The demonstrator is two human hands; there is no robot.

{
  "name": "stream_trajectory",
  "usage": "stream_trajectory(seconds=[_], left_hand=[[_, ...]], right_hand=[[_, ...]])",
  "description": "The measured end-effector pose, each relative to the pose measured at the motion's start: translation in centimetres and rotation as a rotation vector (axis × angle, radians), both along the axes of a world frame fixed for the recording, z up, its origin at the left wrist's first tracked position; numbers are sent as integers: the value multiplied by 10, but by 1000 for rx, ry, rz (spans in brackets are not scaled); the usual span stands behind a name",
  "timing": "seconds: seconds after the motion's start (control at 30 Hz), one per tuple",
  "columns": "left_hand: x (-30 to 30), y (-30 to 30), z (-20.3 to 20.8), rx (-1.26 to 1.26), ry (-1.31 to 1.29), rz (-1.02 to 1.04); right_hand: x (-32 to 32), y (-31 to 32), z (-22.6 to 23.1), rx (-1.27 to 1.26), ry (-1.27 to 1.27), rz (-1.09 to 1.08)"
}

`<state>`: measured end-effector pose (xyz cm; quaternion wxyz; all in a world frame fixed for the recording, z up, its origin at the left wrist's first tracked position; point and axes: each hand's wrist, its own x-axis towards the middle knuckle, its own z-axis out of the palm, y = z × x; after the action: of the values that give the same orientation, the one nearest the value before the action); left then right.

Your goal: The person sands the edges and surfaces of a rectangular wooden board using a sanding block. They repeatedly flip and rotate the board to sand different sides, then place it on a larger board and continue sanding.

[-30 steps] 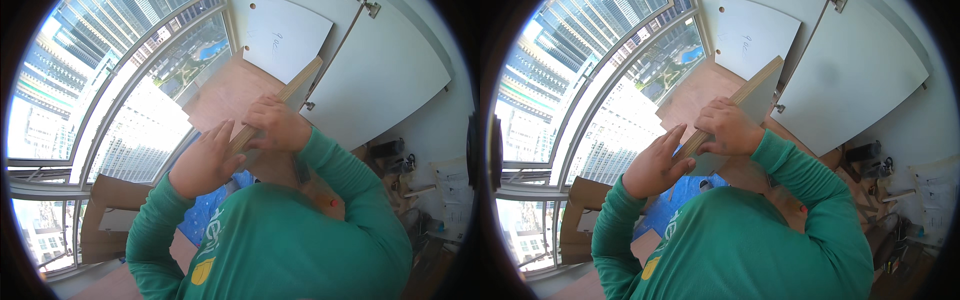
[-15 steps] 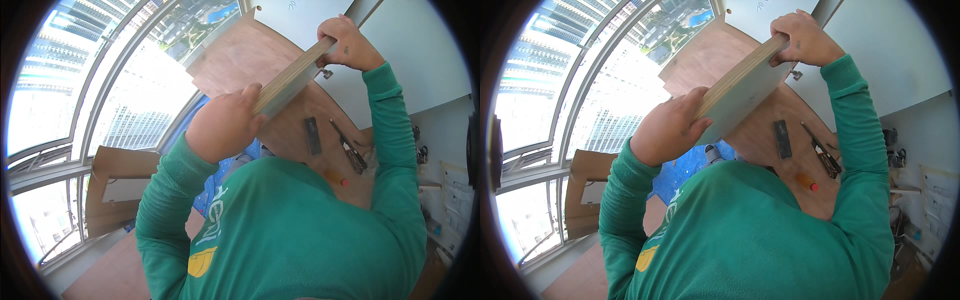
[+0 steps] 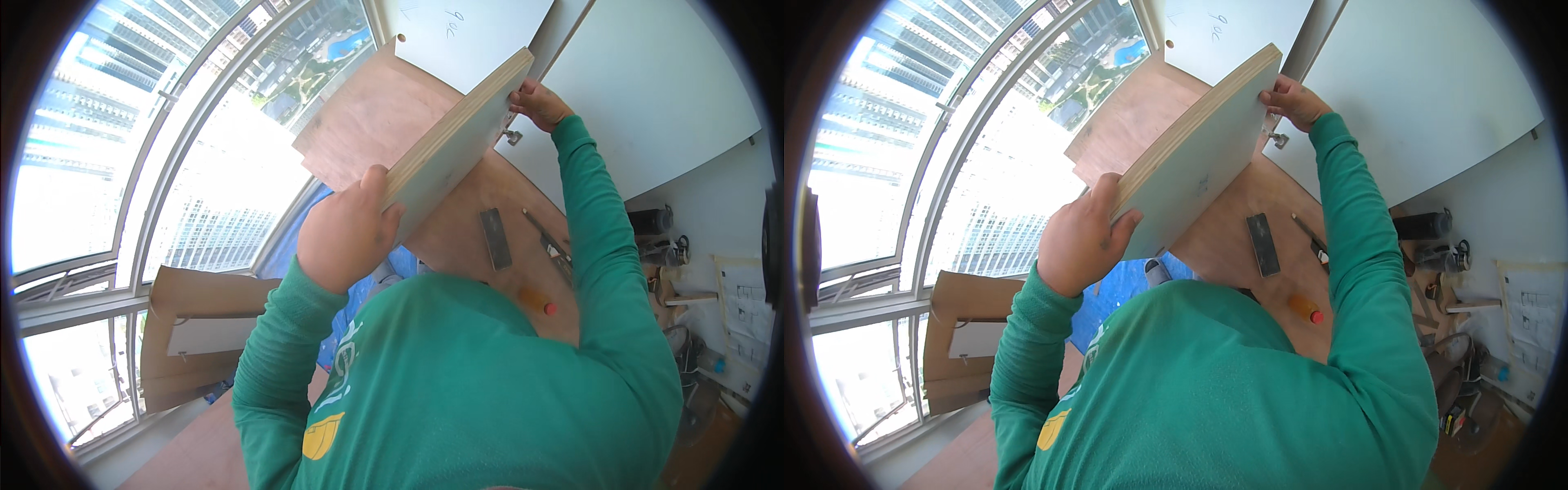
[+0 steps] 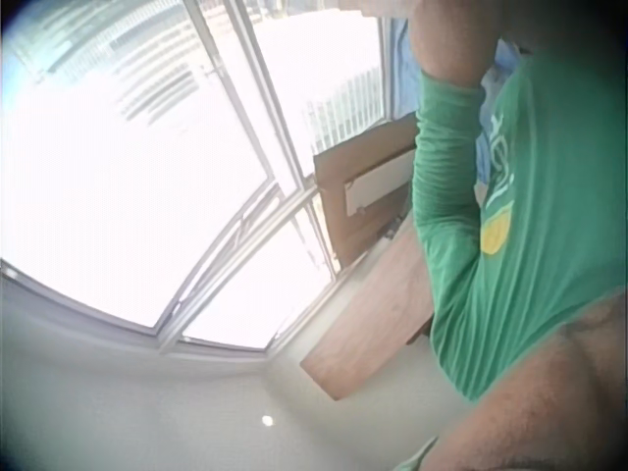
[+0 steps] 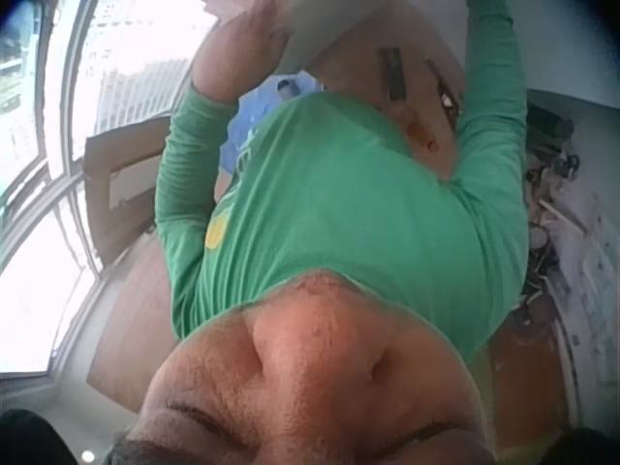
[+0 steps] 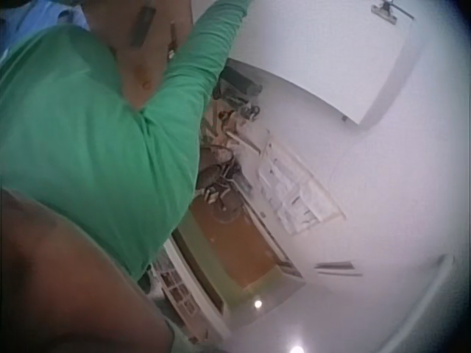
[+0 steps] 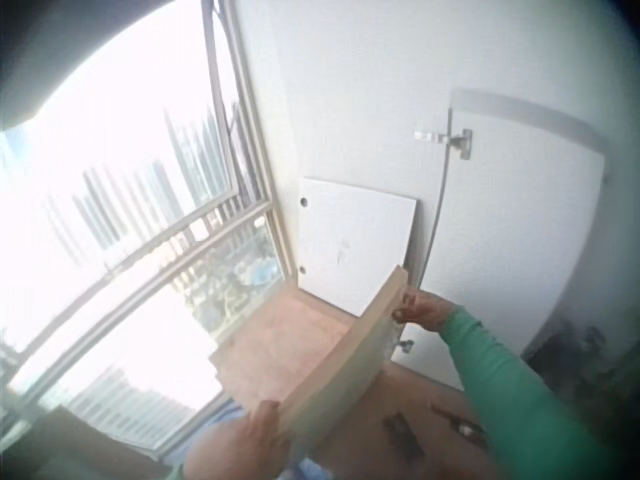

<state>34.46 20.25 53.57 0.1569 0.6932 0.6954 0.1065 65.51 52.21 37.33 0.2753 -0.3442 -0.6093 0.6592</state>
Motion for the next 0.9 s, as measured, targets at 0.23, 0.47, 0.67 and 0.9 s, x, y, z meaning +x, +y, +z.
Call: stream_trajectory(seconds=[0.23,0.47,0.67,0.9], left_hand=[[-39,-8,27,1,-8,86],[-128,-27,47,171,-251,142],[-141,-11,0,130,-410,138],[-132,2,-75,287,-999,191]], right_hand=[[-41,-44,43,122,160,-97],[-73,-147,172,533,167,-242],[-130,-197,208,968,-99,-178],[-207,-218,178,1180,-251,-158]])
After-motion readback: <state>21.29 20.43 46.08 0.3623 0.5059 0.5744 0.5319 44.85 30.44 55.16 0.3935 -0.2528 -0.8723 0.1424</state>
